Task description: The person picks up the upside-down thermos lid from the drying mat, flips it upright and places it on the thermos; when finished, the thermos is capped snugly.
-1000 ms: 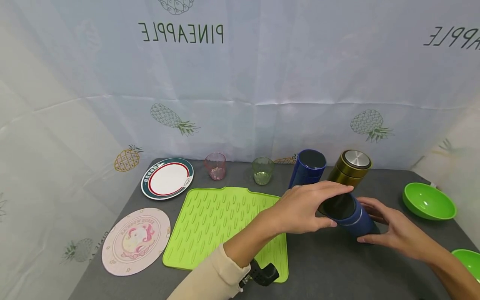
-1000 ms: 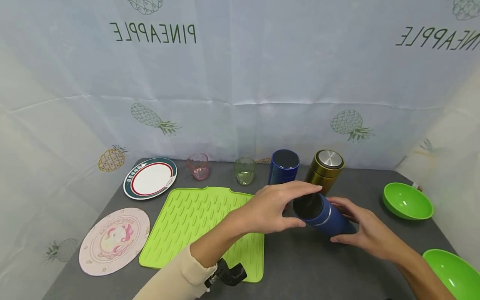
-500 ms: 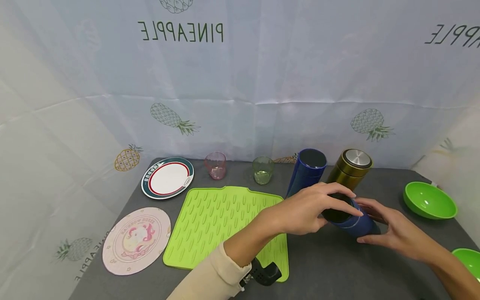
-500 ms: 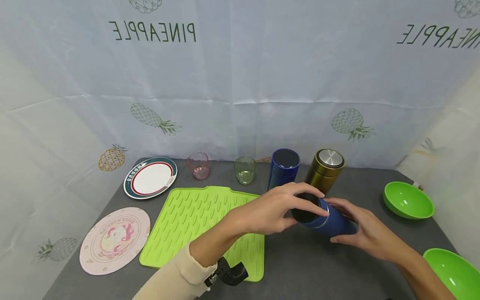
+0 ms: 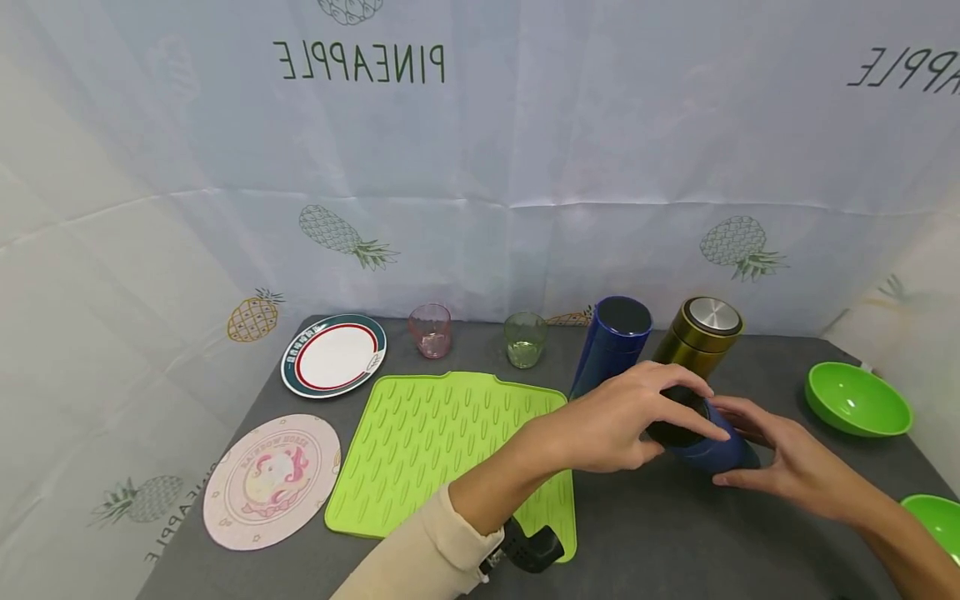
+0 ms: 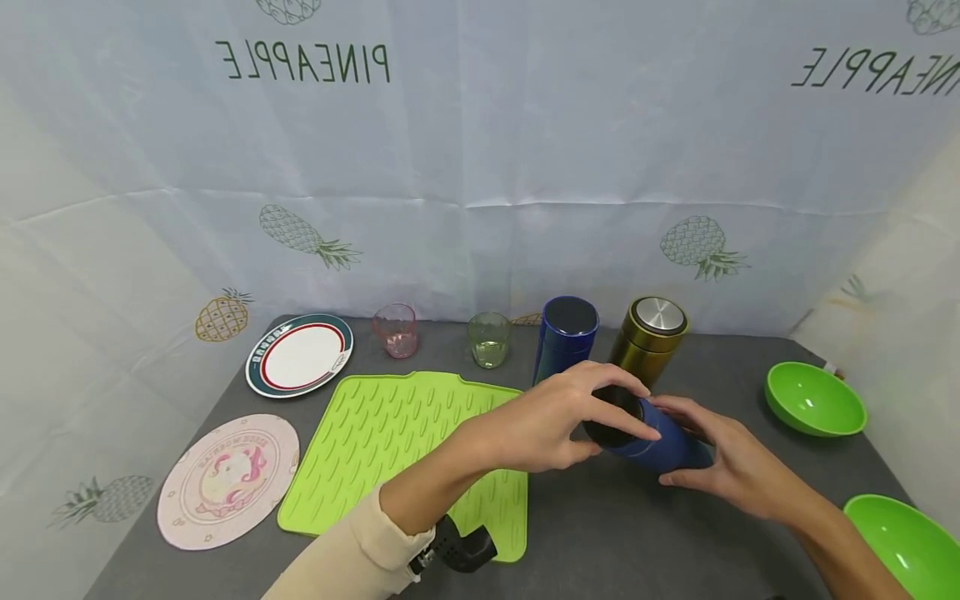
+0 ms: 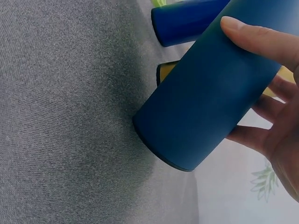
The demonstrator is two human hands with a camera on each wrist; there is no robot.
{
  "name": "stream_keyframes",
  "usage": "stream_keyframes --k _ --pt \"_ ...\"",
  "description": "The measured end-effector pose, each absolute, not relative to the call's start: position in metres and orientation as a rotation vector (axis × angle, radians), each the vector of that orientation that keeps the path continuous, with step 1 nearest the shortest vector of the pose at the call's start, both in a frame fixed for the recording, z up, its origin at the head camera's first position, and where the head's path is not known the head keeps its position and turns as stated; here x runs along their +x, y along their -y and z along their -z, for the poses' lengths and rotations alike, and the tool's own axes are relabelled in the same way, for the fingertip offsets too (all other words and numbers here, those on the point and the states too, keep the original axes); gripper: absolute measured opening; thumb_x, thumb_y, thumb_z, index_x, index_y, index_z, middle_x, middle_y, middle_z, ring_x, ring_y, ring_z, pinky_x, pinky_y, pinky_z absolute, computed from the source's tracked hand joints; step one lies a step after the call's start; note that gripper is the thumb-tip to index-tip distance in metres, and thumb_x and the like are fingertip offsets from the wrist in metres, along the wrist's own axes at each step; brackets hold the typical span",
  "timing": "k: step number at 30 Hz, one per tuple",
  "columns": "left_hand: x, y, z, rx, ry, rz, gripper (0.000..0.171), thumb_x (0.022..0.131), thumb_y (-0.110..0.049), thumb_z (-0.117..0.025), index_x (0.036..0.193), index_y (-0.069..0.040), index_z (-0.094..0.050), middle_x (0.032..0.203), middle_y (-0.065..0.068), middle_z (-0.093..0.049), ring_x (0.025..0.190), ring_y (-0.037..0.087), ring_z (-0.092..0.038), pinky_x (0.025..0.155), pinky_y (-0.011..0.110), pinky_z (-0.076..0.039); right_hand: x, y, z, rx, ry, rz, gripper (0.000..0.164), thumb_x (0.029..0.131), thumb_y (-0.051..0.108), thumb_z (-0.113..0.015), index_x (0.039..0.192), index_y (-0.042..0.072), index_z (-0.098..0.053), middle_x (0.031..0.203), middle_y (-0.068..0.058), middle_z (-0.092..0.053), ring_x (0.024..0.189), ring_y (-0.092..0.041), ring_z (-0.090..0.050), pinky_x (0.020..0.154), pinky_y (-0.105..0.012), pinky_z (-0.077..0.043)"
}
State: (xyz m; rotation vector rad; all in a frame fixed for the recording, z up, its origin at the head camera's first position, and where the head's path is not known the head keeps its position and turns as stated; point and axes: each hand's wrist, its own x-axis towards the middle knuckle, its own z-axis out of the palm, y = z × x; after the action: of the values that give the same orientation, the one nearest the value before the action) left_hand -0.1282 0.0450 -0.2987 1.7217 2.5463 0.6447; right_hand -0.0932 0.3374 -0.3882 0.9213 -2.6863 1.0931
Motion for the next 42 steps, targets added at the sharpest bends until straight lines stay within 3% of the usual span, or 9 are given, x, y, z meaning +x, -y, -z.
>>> stream_keyframes --k 6,12,18,21,24,30,33,36,42 --pt "-0.123 -0.050 0.303 1.523 -2.737 -0.607 0.060 0.088 -0.056 -0.073 0.144 -0.045 -0.055 0.140 -0.006 -0.049 0.118 0.006 -0.045 0.083 0.010 -0.041 -0.093 -0.338 0.388 0.879 2.716 -1.093 0.092 0.067 0.004 -0.093 0.147 0.008 -0.047 0.140 0.030 -0.051 0.124 0.021 -0.050 0.092 0.001 -0.044" --pt "-0.126 -0.049 0.302 1.667 -2.569 -0.643 0.058 0.090 -0.024 -0.080 0.143 -0.036 -0.060 0.153 -0.005 -0.046 0.141 0.011 -0.039 0.114 0.016 -0.034 -0.093 -0.338 0.388 0.927 2.692 -1.112 0.093 0.067 -0.001 -0.091 0.147 0.004 -0.046 0.141 0.029 -0.051 0.125 0.020 -0.049 0.093 0.001 -0.044" --pt "-0.122 -0.051 0.304 1.449 -2.789 -0.576 0.068 0.086 -0.062 -0.073 0.148 -0.043 -0.052 0.135 -0.009 -0.052 0.114 0.004 -0.048 0.076 0.009 -0.042 -0.093 -0.338 0.389 0.893 2.711 -1.102 0.093 0.067 0.003 -0.093 0.148 0.008 -0.046 0.141 0.030 -0.050 0.125 0.021 -0.049 0.093 0.001 -0.043" --pt "-0.123 -0.049 0.302 1.555 -2.681 -0.595 0.055 0.091 -0.035 -0.077 0.143 -0.038 -0.059 0.138 -0.008 -0.054 0.122 0.005 -0.048 0.095 0.009 -0.042 -0.093 -0.337 0.389 0.929 2.690 -1.093 0.093 0.066 0.002 -0.093 0.147 0.006 -0.046 0.141 0.027 -0.052 0.125 0.019 -0.050 0.094 0.001 -0.044" --pt "-0.124 -0.048 0.300 1.598 -2.600 -0.592 0.065 0.090 -0.021 -0.079 0.147 -0.038 -0.054 0.155 -0.007 -0.044 0.141 0.011 -0.040 0.105 0.015 -0.042 -0.092 -0.336 0.388 0.935 2.686 -1.097 0.093 0.067 0.002 -0.092 0.147 0.004 -0.046 0.141 0.028 -0.051 0.125 0.019 -0.050 0.093 0.000 -0.044" --pt "-0.118 -0.051 0.303 1.396 -2.836 -0.560 0.073 0.084 -0.066 -0.072 0.149 -0.040 -0.051 0.126 -0.010 -0.054 0.101 0.001 -0.050 0.070 0.009 -0.040 -0.092 -0.335 0.387 0.879 2.716 -1.101 0.092 0.068 0.005 -0.093 0.148 0.008 -0.047 0.141 0.030 -0.050 0.125 0.021 -0.049 0.093 0.002 -0.043" --pt "-0.120 -0.051 0.301 1.513 -2.760 -0.560 0.056 0.090 -0.044 -0.077 0.143 -0.037 -0.059 0.128 -0.009 -0.056 0.108 0.003 -0.051 0.086 0.008 -0.042 -0.092 -0.336 0.388 0.926 2.688 -1.101 0.093 0.067 0.003 -0.093 0.147 0.005 -0.047 0.142 0.027 -0.051 0.126 0.019 -0.051 0.095 0.000 -0.044" --pt "-0.121 -0.050 0.300 1.585 -2.655 -0.576 0.068 0.089 -0.027 -0.081 0.149 -0.037 -0.052 0.150 -0.008 -0.047 0.133 0.009 -0.045 0.104 0.014 -0.043 -0.092 -0.338 0.389 0.939 2.674 -1.119 0.095 0.067 -0.001 -0.091 0.149 0.003 -0.044 0.143 0.028 -0.050 0.126 0.019 -0.050 0.093 0.000 -0.044" --pt "-0.116 -0.056 0.305 1.342 -2.816 -0.525 0.080 0.086 -0.069 -0.066 0.155 -0.041 -0.038 0.132 -0.007 -0.052 0.103 0.003 -0.051 0.072 0.013 -0.046 -0.092 -0.338 0.388 0.886 2.706 -1.119 0.092 0.069 0.001 -0.091 0.149 0.006 -0.045 0.143 0.030 -0.049 0.125 0.021 -0.049 0.093 0.001 -0.043"
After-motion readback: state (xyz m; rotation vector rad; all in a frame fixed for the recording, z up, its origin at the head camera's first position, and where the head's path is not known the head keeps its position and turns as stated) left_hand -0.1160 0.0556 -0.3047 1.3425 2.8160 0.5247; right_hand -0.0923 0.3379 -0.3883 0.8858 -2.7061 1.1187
